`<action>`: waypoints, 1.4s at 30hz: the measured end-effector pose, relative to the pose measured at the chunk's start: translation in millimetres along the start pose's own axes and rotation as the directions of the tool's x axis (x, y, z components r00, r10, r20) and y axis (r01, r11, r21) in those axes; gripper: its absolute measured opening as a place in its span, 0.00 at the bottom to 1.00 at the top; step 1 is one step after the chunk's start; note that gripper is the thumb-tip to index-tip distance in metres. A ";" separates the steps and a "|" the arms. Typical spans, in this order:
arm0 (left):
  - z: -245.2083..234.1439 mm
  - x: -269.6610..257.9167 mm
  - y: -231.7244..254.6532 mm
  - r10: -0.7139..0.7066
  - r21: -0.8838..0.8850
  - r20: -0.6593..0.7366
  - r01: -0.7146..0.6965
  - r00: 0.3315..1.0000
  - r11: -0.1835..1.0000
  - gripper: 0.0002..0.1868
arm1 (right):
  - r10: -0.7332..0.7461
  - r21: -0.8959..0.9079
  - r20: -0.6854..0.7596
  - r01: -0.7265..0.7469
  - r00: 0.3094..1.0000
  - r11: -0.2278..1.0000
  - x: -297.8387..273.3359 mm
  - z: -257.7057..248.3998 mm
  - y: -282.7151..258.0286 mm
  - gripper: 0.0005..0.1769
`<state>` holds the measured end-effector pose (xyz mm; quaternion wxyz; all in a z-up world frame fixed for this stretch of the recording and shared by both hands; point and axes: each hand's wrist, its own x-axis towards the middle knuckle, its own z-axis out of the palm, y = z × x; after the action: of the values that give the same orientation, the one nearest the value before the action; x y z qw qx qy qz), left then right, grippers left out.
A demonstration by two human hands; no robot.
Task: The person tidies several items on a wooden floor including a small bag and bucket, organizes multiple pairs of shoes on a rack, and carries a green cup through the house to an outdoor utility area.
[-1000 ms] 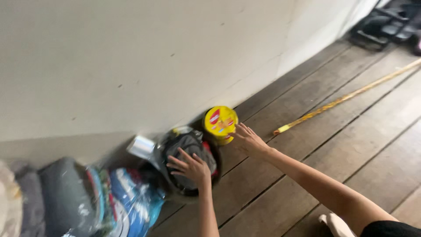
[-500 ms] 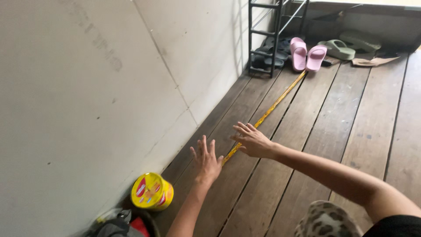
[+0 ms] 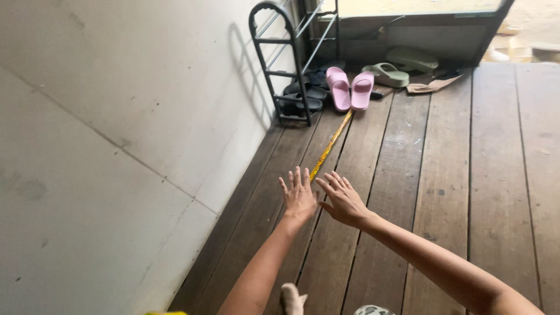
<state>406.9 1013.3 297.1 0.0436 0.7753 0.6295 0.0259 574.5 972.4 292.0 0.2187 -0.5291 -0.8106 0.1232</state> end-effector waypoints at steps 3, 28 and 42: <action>15.7 45.6 17.0 0.028 -0.045 0.017 -0.027 0.999 0.999 0.49 | 0.021 -0.120 -0.049 -0.027 0.999 0.992 21.9 -11.6 30.8 0.41; 69.5 237.0 1.8 0.327 -0.264 0.269 -0.257 0.906 0.930 0.50 | 0.467 -0.459 0.188 -0.343 0.864 0.820 139.3 -18.0 144.2 0.36; 124.7 390.4 13.3 0.084 -0.267 0.218 -0.023 0.972 0.963 0.49 | 0.288 -0.385 0.280 -0.168 0.916 0.908 260.3 3.1 343.8 0.34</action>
<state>512.1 1388.2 168.6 0.2170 0.7773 0.5901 0.0211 759.7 1350.7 199.4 -0.0349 -0.6237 -0.7760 0.0876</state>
